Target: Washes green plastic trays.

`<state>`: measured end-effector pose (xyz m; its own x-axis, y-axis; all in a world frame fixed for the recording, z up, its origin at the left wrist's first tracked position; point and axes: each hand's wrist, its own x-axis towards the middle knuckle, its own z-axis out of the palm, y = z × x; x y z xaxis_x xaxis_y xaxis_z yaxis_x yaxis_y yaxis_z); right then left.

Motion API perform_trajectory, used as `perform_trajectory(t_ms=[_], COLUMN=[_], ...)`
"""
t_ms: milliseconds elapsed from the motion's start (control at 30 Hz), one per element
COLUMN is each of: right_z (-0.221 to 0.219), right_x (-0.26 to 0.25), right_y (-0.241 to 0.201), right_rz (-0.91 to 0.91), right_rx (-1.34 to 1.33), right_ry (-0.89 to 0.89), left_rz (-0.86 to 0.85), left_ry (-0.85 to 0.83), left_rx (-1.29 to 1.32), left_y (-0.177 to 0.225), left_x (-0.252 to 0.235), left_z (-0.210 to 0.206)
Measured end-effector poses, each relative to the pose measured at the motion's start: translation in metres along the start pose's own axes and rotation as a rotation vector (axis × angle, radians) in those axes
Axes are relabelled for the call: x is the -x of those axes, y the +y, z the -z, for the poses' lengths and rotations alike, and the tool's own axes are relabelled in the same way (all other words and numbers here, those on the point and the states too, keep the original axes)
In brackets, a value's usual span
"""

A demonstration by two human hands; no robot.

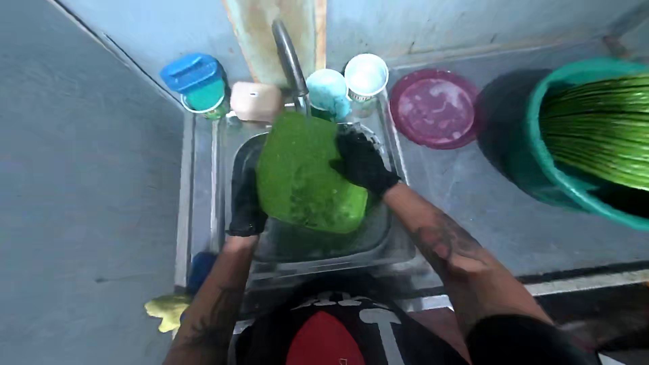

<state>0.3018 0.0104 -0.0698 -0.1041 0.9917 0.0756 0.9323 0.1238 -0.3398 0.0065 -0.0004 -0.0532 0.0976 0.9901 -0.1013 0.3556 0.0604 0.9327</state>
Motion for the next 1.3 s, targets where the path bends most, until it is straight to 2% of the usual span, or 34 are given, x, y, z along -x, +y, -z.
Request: perform_trajectory(t_ms=[67, 133, 233, 267, 333, 367, 433, 533, 567, 600, 667, 700, 733, 767, 833, 867, 900, 933, 1000, 1033, 1100, 1167, 1233, 1300], right_z=[-0.020, -0.032, -0.045, -0.042, -0.036, -0.031, -0.020, 0.010, 0.018, 0.027, 0.046, 0.059, 0.072, 0.086, 0.106, 0.116, 0.122, 0.124, 0.115, 0.107, 0.093, 0.077, 0.066, 0.071], right_x=[-0.021, -0.026, 0.012, 0.027, 0.053, 0.067, 0.088, 0.090, 0.085, 0.080, 0.071, 0.069, 0.068, 0.067, 0.062, 0.059, 0.053, 0.046, 0.033, 0.027, 0.019, 0.015, 0.014, 0.015], right_y=[-0.021, -0.060, -0.112, -0.118, -0.111, -0.097, -0.058, -0.012, -0.006, -0.006, -0.018, -0.030, -0.042, -0.054, -0.072, -0.080, -0.085, -0.088, -0.089, -0.090, -0.093, -0.094, -0.090, -0.081], right_rz=[0.053, 0.096, 0.209, 0.296, 0.399, 0.411, 0.422, 0.343, 0.378, 0.423, 0.543, 0.562, 0.559, 0.514, 0.348, 0.222, 0.090, -0.047, -0.228, -0.294, -0.373, -0.322, -0.310, -0.417], right_rx=[-0.017, -0.122, -0.265, -0.281, -0.245, -0.221, -0.158, -0.045, 0.026, 0.058, 0.060, 0.049, 0.033, -0.006, -0.208, -0.315, -0.397, -0.502, -0.718, -0.799, -0.914, -0.972, -0.982, -1.010], right_ry=[0.110, 0.096, 0.036, -0.044, -0.258, -0.291, -0.212, -0.157, -0.128, -0.111, -0.078, -0.104, -0.107, -0.106, -0.075, -0.098, -0.125, -0.162, -0.185, -0.197, -0.199, -0.133, -0.086, -0.094], left_rz=[0.095, 0.170, 0.245, 0.256, 0.263, 0.257, 0.167, 0.019, 0.019, 0.067, 0.170, 0.161, 0.150, 0.178, 0.375, 0.400, 0.320, 0.147, -0.248, -0.394, -0.504, -0.716, -0.866, -0.843], left_ry=[0.018, 0.022, 0.045, 0.052, 0.110, 0.141, 0.136, -0.043, -0.094, -0.104, -0.128, -0.151, -0.147, -0.117, -0.045, -0.043, -0.045, -0.016, 0.097, 0.117, 0.033, -0.118, -0.120, -0.060], left_rx=[0.051, 0.042, 0.363, 0.355, 0.207, 0.157, 0.164, 0.167, 0.142, 0.093, -0.165, -0.264, -0.257, -0.146, 0.356, 0.531, 0.571, 0.480, 0.135, -0.071, -0.364, -0.488, -0.620, -0.804], left_y=[0.008, 0.016, 0.006, 0.003, 0.003, 0.000, -0.006, -0.030, -0.042, -0.045, -0.023, -0.012, -0.003, 0.006, 0.019, 0.024, 0.026, 0.030, 0.048, 0.064, 0.095, 0.095, 0.088, 0.092], left_x=[0.000, -0.002, -0.009, -0.008, -0.008, -0.011, -0.015, -0.021, -0.023, -0.022, -0.011, -0.007, -0.008, -0.012, -0.025, -0.030, -0.032, -0.030, -0.023, -0.017, -0.008, -0.018, -0.042, -0.064], left_z=[-0.019, -0.033, -0.042, -0.039, -0.029, -0.024, -0.009, 0.022, 0.030, 0.036, 0.043, 0.047, 0.048, 0.049, 0.050, 0.053, 0.054, 0.050, 0.030, 0.015, -0.021, -0.060, -0.088, -0.091])
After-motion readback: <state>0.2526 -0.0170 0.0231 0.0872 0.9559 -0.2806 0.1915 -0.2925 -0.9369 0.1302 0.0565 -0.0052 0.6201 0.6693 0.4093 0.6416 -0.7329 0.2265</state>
